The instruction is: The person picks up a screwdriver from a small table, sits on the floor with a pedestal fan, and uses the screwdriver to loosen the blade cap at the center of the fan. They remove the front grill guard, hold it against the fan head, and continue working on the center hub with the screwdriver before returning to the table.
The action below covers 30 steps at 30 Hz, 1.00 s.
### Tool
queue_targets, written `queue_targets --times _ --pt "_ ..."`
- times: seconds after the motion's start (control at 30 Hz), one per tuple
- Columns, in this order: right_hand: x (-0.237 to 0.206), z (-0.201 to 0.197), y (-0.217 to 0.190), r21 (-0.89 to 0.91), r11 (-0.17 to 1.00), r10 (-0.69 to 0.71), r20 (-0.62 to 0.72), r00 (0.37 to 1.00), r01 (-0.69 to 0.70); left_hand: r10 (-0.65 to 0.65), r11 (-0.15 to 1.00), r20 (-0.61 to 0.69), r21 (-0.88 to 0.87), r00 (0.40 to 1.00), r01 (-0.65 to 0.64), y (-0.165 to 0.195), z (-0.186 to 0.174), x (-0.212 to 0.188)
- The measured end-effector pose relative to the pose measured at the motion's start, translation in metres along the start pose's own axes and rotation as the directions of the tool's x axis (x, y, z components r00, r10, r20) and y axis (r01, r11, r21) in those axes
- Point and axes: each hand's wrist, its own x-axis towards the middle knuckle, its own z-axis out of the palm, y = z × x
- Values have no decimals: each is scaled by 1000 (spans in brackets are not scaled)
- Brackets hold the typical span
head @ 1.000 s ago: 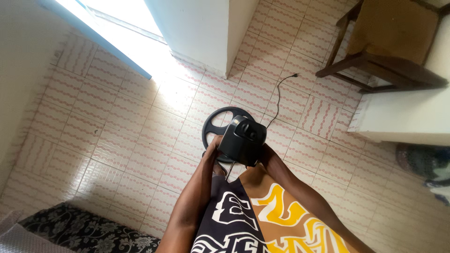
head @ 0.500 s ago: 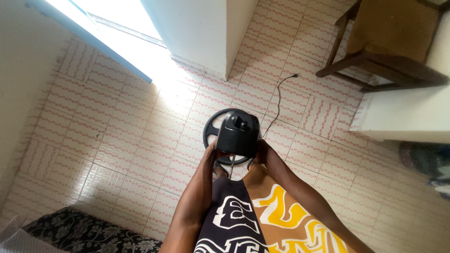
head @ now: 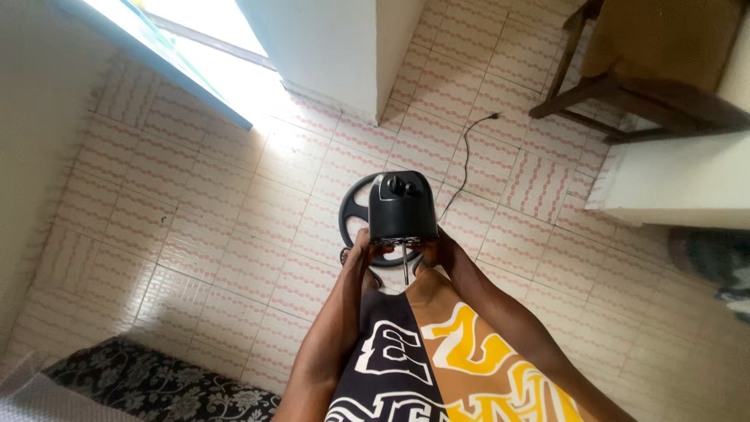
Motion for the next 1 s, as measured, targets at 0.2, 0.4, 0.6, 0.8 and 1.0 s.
queue_targets --times 0.2,0.4,0.6,0.8,1.0 --pt "3 3 2 14 1000 -22 18 1000 22 119 993 9 26 993 -119 -1 3 4" --pt "2 3 3 25 1000 -20 20 1000 19 126 986 33 106 991 -129 4 5 9" --pt "11 0 5 28 999 -28 7 1000 28 107 981 -11 165 994 -104 5 4 18" --pt "18 -15 -1 -106 994 -42 -140 989 27 136 990 109 18 985 -139 -2 -10 18" --pt "4 -32 -49 -282 912 -357 -182 916 299 -123 991 90 67 988 117 0 -26 -9"
